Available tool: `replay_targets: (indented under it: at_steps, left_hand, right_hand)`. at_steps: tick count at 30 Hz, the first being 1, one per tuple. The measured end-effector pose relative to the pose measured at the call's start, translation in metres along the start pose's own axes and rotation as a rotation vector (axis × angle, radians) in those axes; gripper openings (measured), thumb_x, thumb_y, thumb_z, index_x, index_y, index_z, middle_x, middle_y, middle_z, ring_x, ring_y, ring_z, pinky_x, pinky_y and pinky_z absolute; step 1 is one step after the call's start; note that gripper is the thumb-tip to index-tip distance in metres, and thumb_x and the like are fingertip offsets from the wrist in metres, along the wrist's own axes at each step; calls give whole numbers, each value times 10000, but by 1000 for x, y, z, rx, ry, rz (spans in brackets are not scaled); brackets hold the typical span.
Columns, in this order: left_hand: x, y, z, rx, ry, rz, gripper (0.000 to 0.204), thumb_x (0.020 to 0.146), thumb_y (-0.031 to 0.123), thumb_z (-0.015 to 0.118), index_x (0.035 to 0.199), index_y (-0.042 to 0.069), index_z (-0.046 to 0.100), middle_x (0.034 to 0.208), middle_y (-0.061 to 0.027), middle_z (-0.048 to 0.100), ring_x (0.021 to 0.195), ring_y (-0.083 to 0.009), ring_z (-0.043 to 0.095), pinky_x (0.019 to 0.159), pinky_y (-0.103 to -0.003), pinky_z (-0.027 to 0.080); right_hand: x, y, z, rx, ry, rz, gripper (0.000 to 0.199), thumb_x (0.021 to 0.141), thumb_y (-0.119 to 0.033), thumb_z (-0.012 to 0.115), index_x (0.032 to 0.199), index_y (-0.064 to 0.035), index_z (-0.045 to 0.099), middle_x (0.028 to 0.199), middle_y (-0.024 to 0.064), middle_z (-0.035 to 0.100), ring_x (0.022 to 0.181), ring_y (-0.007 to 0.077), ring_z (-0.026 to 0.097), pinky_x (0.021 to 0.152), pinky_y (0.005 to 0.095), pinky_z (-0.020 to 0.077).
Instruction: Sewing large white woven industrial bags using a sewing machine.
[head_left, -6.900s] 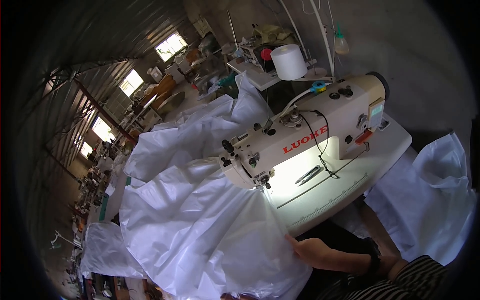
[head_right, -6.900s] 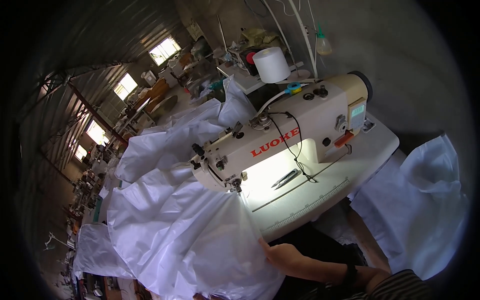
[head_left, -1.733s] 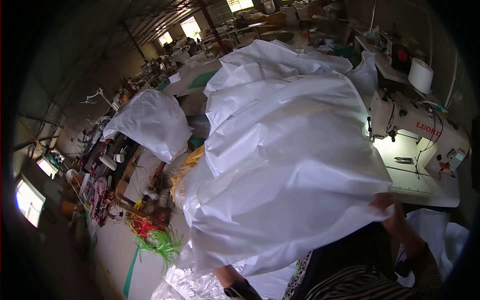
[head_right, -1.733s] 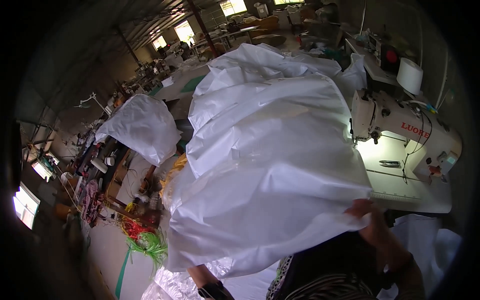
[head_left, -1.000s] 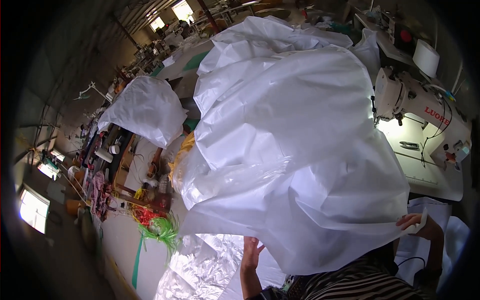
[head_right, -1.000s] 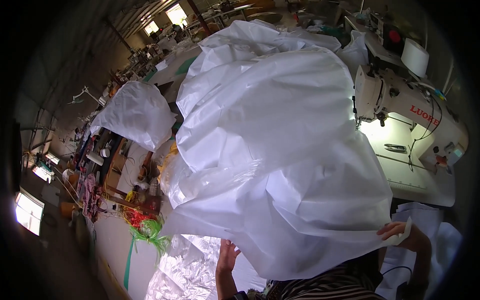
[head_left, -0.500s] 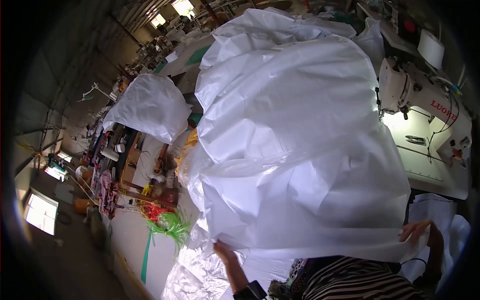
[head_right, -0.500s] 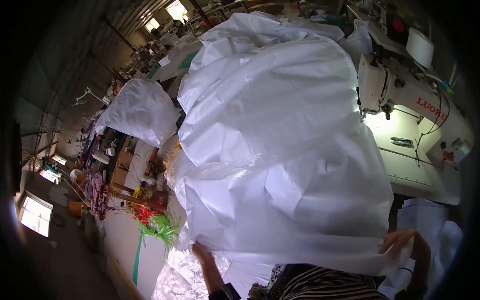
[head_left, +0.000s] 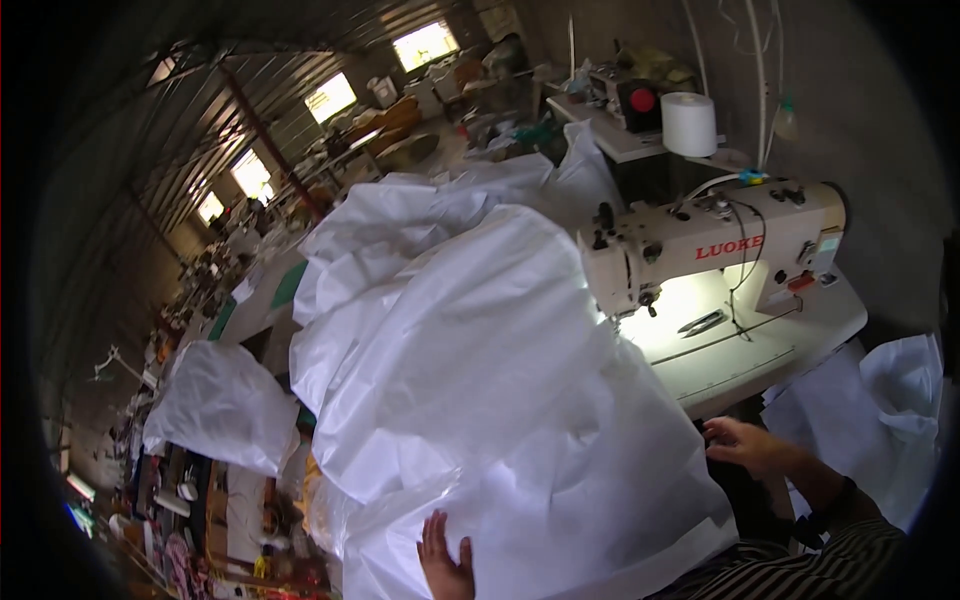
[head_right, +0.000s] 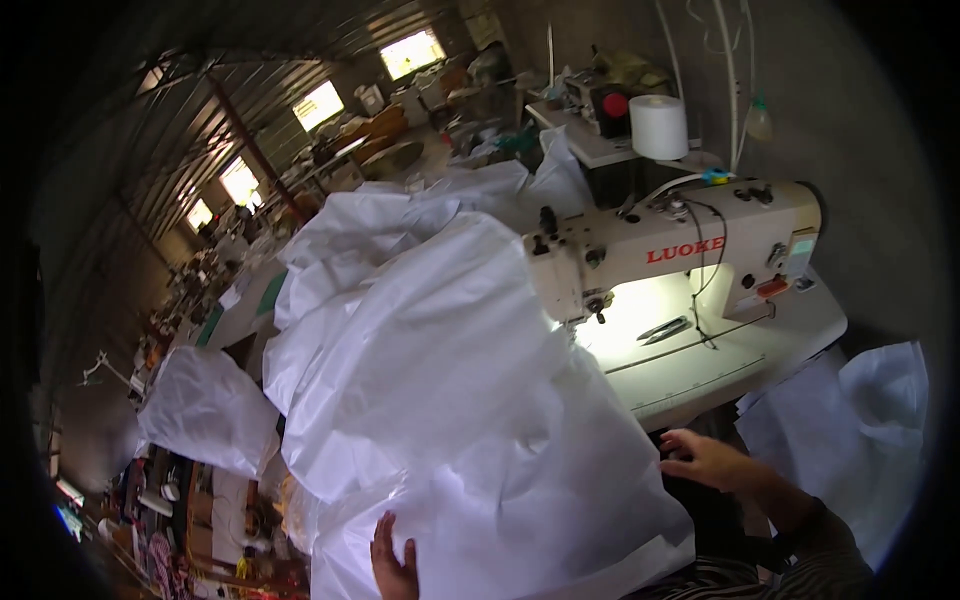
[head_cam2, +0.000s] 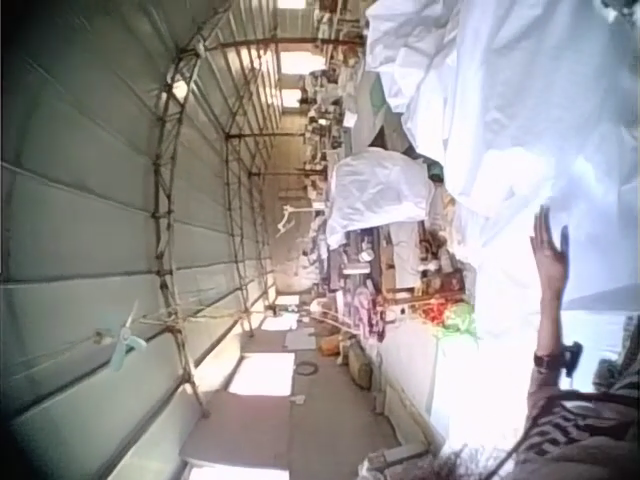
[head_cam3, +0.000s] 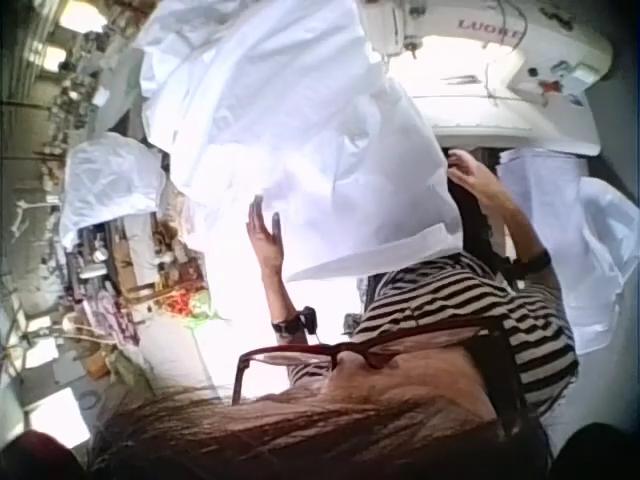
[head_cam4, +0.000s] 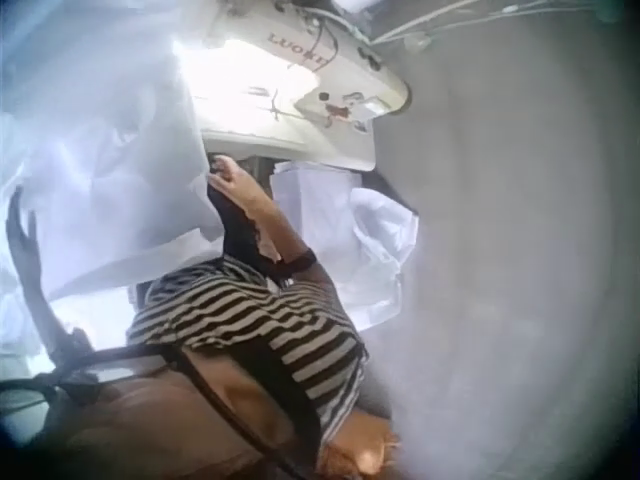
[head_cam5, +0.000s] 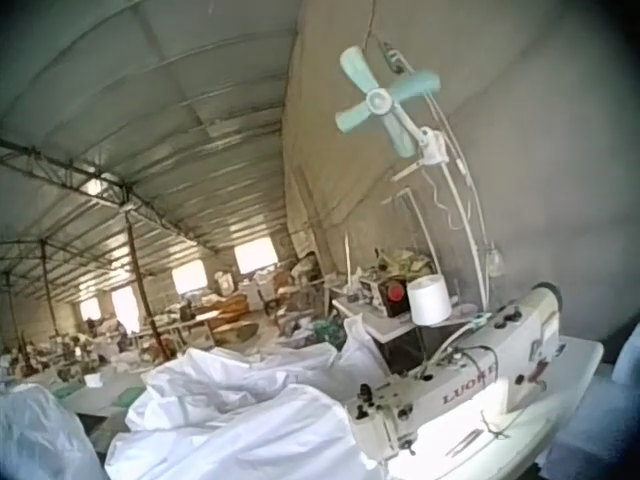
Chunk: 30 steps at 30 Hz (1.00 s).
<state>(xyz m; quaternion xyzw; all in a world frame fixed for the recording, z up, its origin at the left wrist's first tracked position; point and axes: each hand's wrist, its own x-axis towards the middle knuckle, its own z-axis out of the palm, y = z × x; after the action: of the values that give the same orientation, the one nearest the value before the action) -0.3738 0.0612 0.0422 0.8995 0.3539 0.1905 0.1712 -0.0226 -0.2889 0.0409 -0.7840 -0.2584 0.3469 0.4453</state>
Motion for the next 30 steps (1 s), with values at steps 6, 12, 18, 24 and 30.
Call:
replay_targets:
  at_steps: [6,12,18,24,30]
  left_hand:
    - [171,-6,79,239,-4,-3,698,901,466,604,1356,-38,443,1427,-265,422,1394,-449,305,1146,-611,161]
    - [291,-77,101,410,-34,196,770,871,609,556,1323,-14,534,1380,-249,501,1366,-420,350,1166,-565,138]
    - [249,-1,87,-950,155,71,426,950,216,596,1339,55,529,1331,-160,569,1251,-292,512,1057,-476,388]
    - [123,47,57,-2281,-335,-59,88,943,100,635,971,113,553,1032,-36,667,789,-104,627,746,-356,550]
    - [88,70,25,-1585,29,-418,256,946,2,528,1196,-47,551,1222,-221,604,1020,-306,648,788,-395,563]
  right_hand:
    - [28,57,62,252,-361,160,346,956,-252,652,1198,-6,634,1162,81,670,1077,152,608,952,319,475]
    - [27,46,140,342,-632,67,351,1016,-283,545,1301,-96,627,1165,35,678,1037,128,609,930,289,468]
    - [17,76,114,494,-519,203,330,984,-290,600,1214,-62,663,1130,58,691,1008,136,629,894,291,492]
    - [12,60,83,277,-468,130,336,986,-254,591,1220,-19,645,1138,74,684,1033,149,628,945,306,485]
    - [19,83,83,282,-464,79,358,973,-267,609,1243,-34,640,1153,96,677,1065,171,621,972,324,473]
